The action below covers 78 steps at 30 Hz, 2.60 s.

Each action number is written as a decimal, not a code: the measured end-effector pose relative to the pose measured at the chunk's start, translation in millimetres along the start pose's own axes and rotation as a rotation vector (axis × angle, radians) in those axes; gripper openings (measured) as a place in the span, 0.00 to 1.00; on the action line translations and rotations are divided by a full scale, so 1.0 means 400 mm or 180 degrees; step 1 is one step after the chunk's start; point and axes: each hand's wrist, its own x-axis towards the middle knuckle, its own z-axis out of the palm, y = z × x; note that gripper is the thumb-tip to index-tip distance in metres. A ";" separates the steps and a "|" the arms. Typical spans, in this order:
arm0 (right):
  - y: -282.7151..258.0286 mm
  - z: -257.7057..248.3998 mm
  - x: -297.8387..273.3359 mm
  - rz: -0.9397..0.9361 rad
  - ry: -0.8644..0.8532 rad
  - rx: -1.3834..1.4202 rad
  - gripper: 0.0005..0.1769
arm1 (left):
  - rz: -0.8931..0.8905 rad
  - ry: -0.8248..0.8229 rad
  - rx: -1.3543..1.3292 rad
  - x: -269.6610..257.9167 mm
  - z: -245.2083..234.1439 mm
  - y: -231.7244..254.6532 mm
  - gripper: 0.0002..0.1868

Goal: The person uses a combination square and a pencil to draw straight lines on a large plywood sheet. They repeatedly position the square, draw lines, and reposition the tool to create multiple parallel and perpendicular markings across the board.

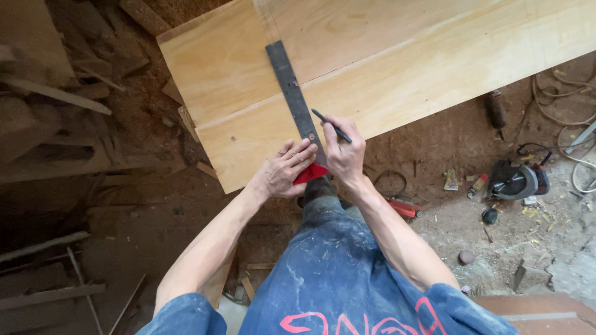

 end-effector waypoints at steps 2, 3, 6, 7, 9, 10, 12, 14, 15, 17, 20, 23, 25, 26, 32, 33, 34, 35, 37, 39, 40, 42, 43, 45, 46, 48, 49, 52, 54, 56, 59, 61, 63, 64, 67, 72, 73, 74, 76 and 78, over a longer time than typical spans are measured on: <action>0.006 0.018 0.012 -0.0057 -0.0038 -0.0184 0.08 | -0.0025 -0.0094 -0.0051 -0.002 -0.001 0.003 0.40; 0.007 0.025 0.019 -0.0025 -0.0071 -0.0326 0.08 | -0.0048 -0.0120 -0.0087 0.000 -0.002 0.004 0.41; 0.010 0.033 0.035 -0.0217 -0.0196 -0.0523 0.07 | -0.0109 -0.0192 -0.0113 0.006 -0.005 0.001 0.43; 0.007 0.030 0.034 -0.0327 -0.0243 -0.0553 0.07 | -0.0121 -0.0216 -0.0072 0.005 -0.007 0.003 0.43; -0.001 0.014 0.023 -0.0425 -0.0388 -0.0776 0.07 | -0.0110 -0.0192 -0.0048 0.003 -0.008 0.005 0.42; -0.006 0.001 0.012 -0.0472 -0.0458 -0.0891 0.07 | -0.0085 -0.0144 -0.0066 0.001 -0.007 0.005 0.42; -0.025 -0.038 -0.029 -0.0604 -0.0572 -0.0994 0.08 | -0.0045 -0.0044 -0.0140 0.002 -0.004 0.005 0.40; -0.053 -0.081 -0.081 -0.0601 -0.0663 -0.1069 0.08 | -0.0026 0.0077 -0.0236 0.003 -0.004 0.004 0.38; -0.065 -0.102 -0.104 -0.0541 -0.0702 -0.1091 0.07 | -0.0027 0.0066 -0.0202 0.002 -0.003 0.004 0.37; -0.086 -0.139 -0.145 -0.0172 -0.0704 -0.1165 0.06 | -0.0030 0.0058 -0.0117 0.000 -0.002 0.005 0.35; -0.084 -0.157 -0.154 0.0300 -0.0479 -0.1143 0.05 | 0.0025 0.0025 -0.0062 -0.004 -0.002 0.001 0.36; -0.059 -0.137 -0.117 0.0395 -0.0194 -0.0901 0.06 | 0.0016 -0.0118 0.0062 -0.006 0.002 -0.002 0.40; -0.041 -0.108 -0.089 0.0409 -0.0114 -0.0643 0.07 | 0.0088 -0.0121 0.0058 -0.009 0.005 -0.005 0.42; -0.032 -0.089 -0.075 0.0441 -0.0113 -0.0493 0.07 | 0.0116 -0.0119 0.0054 -0.010 0.005 -0.012 0.43; 0.014 -0.021 -0.004 0.0227 -0.0165 -0.0397 0.08 | -0.0010 -0.0305 -0.0001 -0.020 0.027 -0.015 0.45; 0.018 -0.012 0.005 0.0269 -0.0159 -0.0487 0.09 | -0.0010 -0.0283 -0.0006 -0.021 0.028 -0.017 0.47; 0.021 -0.004 0.010 0.0239 -0.0198 -0.0455 0.09 | -0.0009 -0.0262 -0.0010 -0.021 0.029 -0.017 0.48; 0.021 0.004 0.012 0.0210 -0.0225 -0.0421 0.08 | 0.0002 -0.0247 -0.0012 -0.022 0.028 -0.019 0.50; 0.017 0.001 0.004 0.0144 -0.0299 -0.0542 0.08 | 0.0007 -0.0199 -0.0012 -0.023 0.028 -0.018 0.48; 0.009 -0.021 -0.022 0.0076 -0.0389 -0.0848 0.07 | 0.0003 -0.0191 0.0009 -0.023 0.030 -0.014 0.46; 0.004 -0.040 -0.042 -0.0107 -0.0456 -0.0938 0.06 | -0.0004 -0.0203 0.0033 -0.024 0.029 -0.012 0.44; -0.008 -0.098 -0.099 -0.0460 -0.0562 -0.1121 0.04 | -0.0022 -0.0188 0.0039 -0.024 0.023 -0.017 0.42; -0.016 -0.130 -0.135 -0.0482 -0.0614 -0.1076 0.05 | -0.0037 -0.0150 0.0026 -0.020 0.020 -0.015 0.42; -0.028 -0.190 -0.208 0.0076 -0.0693 -0.1105 0.07 | -0.0074 -0.0112 0.0081 -0.012 0.015 0.002 0.40; -0.028 -0.213 -0.237 0.0658 -0.0723 -0.1161 0.08 | -0.0095 -0.0111 0.0149 -0.009 0.015 0.018 0.40; -0.020 -0.254 -0.271 0.1302 -0.0541 -0.1115 0.10 | -0.0250 -0.0206 0.0671 0.002 0.013 0.062 0.39; -0.012 -0.272 -0.275 0.1348 -0.0367 -0.1036 0.11 | -0.0422 -0.0277 0.1131 0.003 0.014 0.096 0.39; 0.010 -0.325 -0.279 0.1349 0.0052 -0.0743 0.13 | -0.0672 0.0185 0.1336 0.001 -0.015 0.186 0.27; 0.013 -0.350 -0.283 0.1384 0.0235 -0.0486 0.14 | -0.0697 0.0842 0.1008 -0.004 -0.078 0.239 0.20; 0.012 -0.370 -0.286 0.1486 0.0368 -0.0177 0.14 | -0.0651 0.1622 0.0603 -0.011 -0.179 0.285 0.17; 0.002 -0.377 -0.313 0.1893 0.0537 0.0097 0.14 | -0.0539 0.2496 0.0384 0.002 -0.335 0.370 0.14; 0.005 -0.372 -0.335 0.1816 0.0550 0.0197 0.14 | -0.0622 0.2508 0.0235 0.014 -0.413 0.433 0.12; 0.019 -0.369 -0.356 0.1857 0.0654 0.0316 0.14 | -0.0727 0.2328 0.0135 0.040 -0.447 0.467 0.12; 0.028 -0.370 -0.364 0.1927 0.0752 0.0387 0.14 | -0.0770 0.2238 0.0084 0.054 -0.452 0.475 0.13; 0.057 -0.397 -0.384 0.1895 0.1250 0.0683 0.14 | -0.0853 0.1794 -0.0109 0.097 -0.406 0.456 0.13; 0.110 -0.420 -0.410 0.2061 0.1989 0.0935 0.14 | -0.1020 0.0704 0.0042 0.108 -0.234 0.334 0.12; 0.120 -0.413 -0.415 0.2123 0.2078 0.0988 0.14 | -0.0917 0.0611 0.0121 0.106 -0.197 0.301 0.12; 0.128 -0.399 -0.421 0.2183 0.2167 0.1040 0.14 | -0.0811 0.0520 0.0199 0.097 -0.166 0.272 0.12; 0.139 -0.352 -0.426 0.2243 0.2208 0.1186 0.14 | -0.0937 0.0394 0.0278 0.077 -0.121 0.224 0.11; 0.148 -0.279 -0.424 0.2373 0.2302 0.1292 0.14 | -0.0895 0.0319 0.0350 0.069 -0.099 0.167 0.10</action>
